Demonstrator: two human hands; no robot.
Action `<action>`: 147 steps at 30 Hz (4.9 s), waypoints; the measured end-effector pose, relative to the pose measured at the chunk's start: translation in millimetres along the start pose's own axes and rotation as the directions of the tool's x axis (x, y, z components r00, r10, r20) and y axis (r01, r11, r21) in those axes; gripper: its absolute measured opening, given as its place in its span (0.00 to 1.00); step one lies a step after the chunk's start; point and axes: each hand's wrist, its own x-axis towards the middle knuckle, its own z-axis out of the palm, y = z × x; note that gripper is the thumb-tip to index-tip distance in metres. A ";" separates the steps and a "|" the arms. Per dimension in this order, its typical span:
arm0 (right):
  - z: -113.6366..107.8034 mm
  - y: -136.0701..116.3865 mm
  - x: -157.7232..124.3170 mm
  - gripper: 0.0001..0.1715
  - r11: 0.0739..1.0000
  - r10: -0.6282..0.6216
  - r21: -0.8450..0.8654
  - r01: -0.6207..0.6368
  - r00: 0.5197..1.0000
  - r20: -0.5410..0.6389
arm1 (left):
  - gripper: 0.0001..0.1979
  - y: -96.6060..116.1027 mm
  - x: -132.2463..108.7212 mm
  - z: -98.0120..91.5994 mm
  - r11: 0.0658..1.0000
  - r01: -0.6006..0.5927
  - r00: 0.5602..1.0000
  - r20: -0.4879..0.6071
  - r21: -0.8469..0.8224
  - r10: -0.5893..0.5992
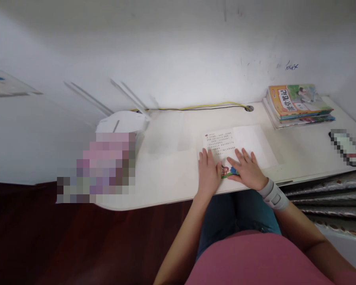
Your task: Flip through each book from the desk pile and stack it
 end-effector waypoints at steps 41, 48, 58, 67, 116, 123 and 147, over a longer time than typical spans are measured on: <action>4.1 7.8 -6.9 0.40 0.999 0.033 -0.002 -0.033 0.998 -0.047 | 0.33 -13.1 -3.4 0.4 0.943 -0.112 0.992 0.084 0.312 0.090; 5.7 7.4 -9.9 0.38 0.999 0.039 0.009 -0.039 0.993 -0.113 | 0.35 -17.2 -4.5 1.3 0.967 -0.117 0.993 0.058 0.224 0.107; 6.8 6.3 -12.2 0.37 0.998 0.063 0.024 -0.060 0.985 -0.162 | 0.23 -9.2 -2.6 -7.0 0.986 -0.082 0.996 0.044 0.146 0.076; 8.2 7.0 -13.0 0.38 0.998 0.064 0.028 -0.059 0.981 -0.182 | 0.25 -12.3 -3.8 -4.4 0.979 -0.093 0.995 0.051 0.181 0.085; 5.2 21.8 -21.4 0.37 0.997 0.071 0.028 -0.068 0.989 -0.131 | 0.24 -14.6 -2.7 -3.8 0.977 -0.073 0.997 0.033 0.198 0.068; 6.4 22.1 -21.4 0.38 0.997 0.076 0.022 -0.073 0.989 -0.126 | 0.24 -14.4 -3.1 -3.8 0.978 -0.070 0.997 0.036 0.196 0.064; -2.8 2.3 -18.2 0.44 0.997 0.064 -0.037 -0.068 0.992 -0.106 | 0.19 8.1 8.7 -14.9 0.996 0.079 0.994 0.082 -0.034 -0.076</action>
